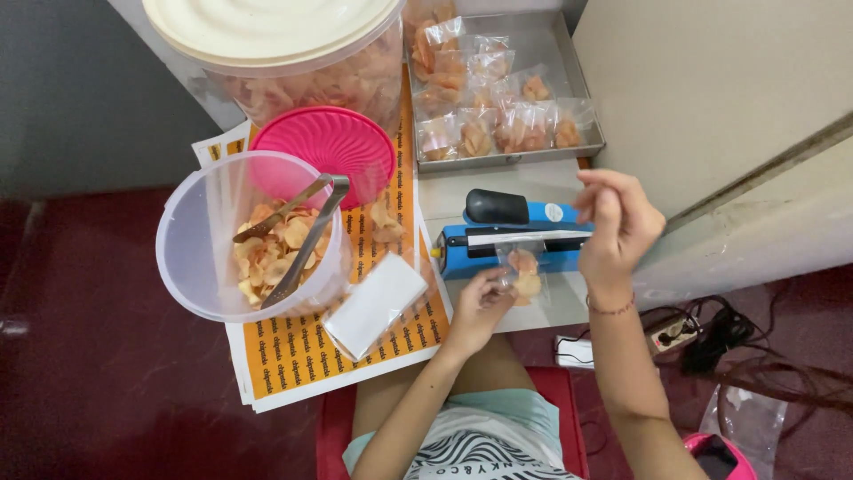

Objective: Filling small plastic bags with chips and sealing them using a manual heat sealer.

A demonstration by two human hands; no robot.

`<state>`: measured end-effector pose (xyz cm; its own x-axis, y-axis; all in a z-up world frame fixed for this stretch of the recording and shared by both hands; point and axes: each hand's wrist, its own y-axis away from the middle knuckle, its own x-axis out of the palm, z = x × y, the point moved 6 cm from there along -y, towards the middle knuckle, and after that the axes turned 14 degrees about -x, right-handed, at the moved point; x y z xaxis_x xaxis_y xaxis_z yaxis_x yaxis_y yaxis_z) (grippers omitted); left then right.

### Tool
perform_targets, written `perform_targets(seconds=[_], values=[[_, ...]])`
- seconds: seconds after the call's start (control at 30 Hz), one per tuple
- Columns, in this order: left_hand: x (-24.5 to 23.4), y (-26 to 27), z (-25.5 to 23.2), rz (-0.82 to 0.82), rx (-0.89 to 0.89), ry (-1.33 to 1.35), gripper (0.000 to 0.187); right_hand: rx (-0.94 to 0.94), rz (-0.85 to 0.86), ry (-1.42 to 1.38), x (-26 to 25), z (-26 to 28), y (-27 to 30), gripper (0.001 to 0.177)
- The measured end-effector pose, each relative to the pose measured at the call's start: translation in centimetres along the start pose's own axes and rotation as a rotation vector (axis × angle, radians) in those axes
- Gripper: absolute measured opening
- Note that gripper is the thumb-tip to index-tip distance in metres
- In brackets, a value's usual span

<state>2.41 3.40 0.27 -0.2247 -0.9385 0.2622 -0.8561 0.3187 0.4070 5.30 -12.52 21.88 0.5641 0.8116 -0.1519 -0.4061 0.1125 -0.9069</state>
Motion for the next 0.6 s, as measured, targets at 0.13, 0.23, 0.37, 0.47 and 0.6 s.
perform_targets(seconds=[0.13,0.23,0.37,0.47,0.6], values=[[0.9,0.3,-1.0,0.075,0.001,0.228,0.045,0.184,-0.124,-0.090,-2.8,-0.9,5.1,0.034],[1.2,0.1,-1.6,0.137,-0.044,0.370,0.049,0.384,-0.147,-0.064,-3.5,-1.9,8.5,0.029],[1.4,-0.6,-1.2,0.225,-0.181,0.526,0.048,0.688,-0.091,-0.148,-2.9,-3.9,12.8,0.030],[1.0,-0.7,-0.8,0.245,-0.183,0.538,0.041,0.809,-0.034,-0.196,-2.3,-5.2,15.2,0.029],[0.5,0.2,-0.6,0.241,-0.061,0.386,0.048,0.928,0.061,-0.288,-1.1,-4.5,15.6,0.030]])
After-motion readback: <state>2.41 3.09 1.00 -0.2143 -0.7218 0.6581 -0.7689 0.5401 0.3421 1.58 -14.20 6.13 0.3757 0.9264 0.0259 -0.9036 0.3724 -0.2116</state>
